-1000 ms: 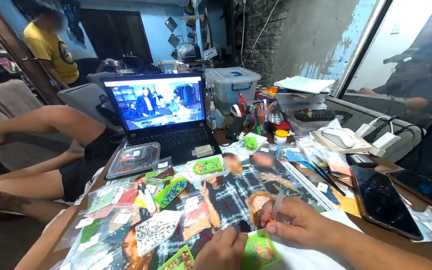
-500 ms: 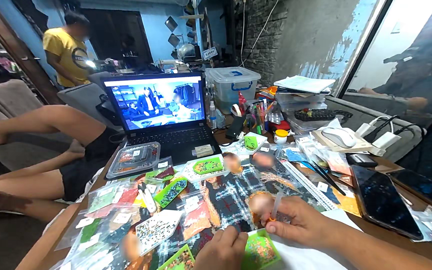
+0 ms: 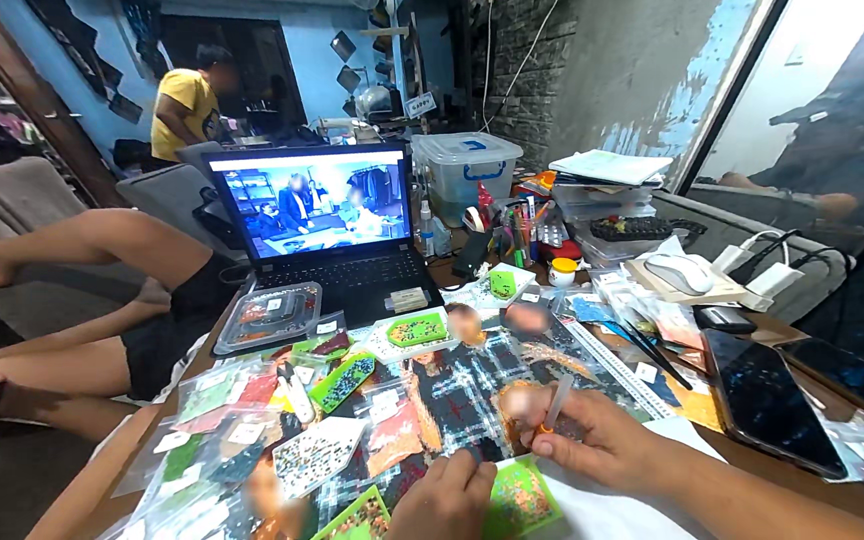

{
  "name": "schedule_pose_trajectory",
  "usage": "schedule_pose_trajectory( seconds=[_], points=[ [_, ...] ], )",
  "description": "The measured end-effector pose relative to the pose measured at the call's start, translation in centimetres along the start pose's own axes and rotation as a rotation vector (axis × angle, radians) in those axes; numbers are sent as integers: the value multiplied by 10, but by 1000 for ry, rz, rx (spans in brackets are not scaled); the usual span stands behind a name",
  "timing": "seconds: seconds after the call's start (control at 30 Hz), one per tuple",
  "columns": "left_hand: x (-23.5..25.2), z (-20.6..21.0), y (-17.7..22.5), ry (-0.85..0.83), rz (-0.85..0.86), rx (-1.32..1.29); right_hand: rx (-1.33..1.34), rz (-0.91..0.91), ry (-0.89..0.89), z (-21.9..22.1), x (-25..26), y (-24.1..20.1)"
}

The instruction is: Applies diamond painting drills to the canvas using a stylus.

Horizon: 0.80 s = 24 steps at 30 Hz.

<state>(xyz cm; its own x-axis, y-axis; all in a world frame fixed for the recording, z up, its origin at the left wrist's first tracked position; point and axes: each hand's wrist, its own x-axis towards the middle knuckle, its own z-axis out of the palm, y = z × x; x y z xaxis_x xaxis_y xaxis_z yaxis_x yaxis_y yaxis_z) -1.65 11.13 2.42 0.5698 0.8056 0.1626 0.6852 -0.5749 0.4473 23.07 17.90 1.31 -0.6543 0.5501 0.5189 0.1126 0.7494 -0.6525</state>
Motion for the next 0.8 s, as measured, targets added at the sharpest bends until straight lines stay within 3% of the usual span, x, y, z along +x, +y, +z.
schedule_pose_trajectory(
  seconds=[0.8],
  points=[
    [0, 1, 1, 7, -14, 0, -22, -19, -25, -1, 0, -1]
  ],
)
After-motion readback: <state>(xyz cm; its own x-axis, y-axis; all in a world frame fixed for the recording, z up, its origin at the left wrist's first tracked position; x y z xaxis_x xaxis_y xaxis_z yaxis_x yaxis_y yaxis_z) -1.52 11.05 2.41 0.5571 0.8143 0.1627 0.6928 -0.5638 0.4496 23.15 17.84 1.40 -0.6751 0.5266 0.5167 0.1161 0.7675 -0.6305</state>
